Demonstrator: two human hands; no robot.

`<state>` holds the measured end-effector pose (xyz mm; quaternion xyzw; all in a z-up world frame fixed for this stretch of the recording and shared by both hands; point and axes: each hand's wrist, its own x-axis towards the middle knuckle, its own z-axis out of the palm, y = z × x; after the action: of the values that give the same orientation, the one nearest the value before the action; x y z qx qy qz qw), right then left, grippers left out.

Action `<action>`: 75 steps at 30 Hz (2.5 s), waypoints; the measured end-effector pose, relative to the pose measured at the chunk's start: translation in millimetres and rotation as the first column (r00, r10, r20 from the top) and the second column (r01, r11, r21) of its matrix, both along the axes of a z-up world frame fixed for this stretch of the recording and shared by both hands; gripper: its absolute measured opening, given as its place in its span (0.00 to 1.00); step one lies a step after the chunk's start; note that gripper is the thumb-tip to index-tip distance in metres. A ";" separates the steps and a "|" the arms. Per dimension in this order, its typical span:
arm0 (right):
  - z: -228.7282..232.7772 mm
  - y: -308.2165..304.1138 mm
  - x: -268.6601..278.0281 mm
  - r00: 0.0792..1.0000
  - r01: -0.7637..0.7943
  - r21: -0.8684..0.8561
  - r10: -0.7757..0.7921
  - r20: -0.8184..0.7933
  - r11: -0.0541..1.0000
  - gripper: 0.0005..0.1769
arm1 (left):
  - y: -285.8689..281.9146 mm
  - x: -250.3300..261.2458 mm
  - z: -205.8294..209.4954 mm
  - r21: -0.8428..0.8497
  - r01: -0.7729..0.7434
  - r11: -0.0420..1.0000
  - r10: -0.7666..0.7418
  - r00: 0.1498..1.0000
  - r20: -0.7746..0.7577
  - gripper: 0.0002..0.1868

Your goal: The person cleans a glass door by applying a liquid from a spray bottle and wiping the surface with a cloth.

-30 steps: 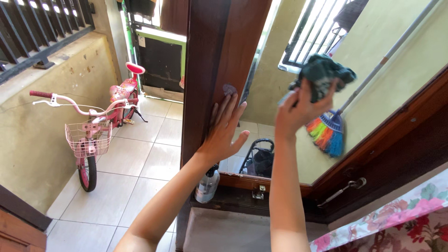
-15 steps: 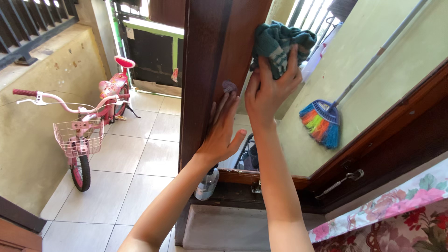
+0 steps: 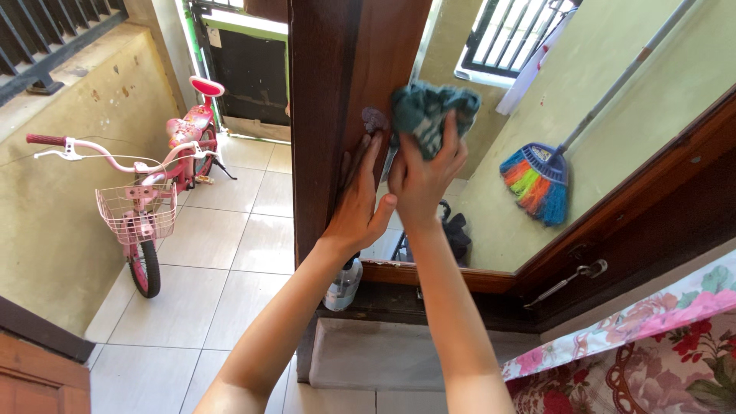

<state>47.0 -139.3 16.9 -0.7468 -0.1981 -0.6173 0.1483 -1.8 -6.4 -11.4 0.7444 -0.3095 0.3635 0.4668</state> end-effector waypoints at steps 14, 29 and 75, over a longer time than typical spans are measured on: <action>2.9 16.8 -0.7 0.999 -0.028 0.084 0.029 -0.018 0.996 0.20 | -1.9 1.8 -4.6 -0.024 -0.001 1.000 0.001 1.000 -0.008 0.47; -5.2 -51.9 14.9 0.997 0.068 0.280 -0.075 0.013 0.958 0.20 | -2.2 8.3 -10.7 0.073 -0.064 0.995 0.064 0.998 0.003 0.44; -31.6 -134.3 28.8 0.996 0.083 0.449 -0.086 -0.013 0.890 0.21 | -27.3 -4.0 -13.8 0.076 -0.218 0.973 0.217 0.976 0.017 0.49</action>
<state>75.7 -273.6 -14.7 -0.6982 -0.0182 -0.6549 0.2887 -5.8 -33.7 -25.1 0.7898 -0.2417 0.4034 0.3939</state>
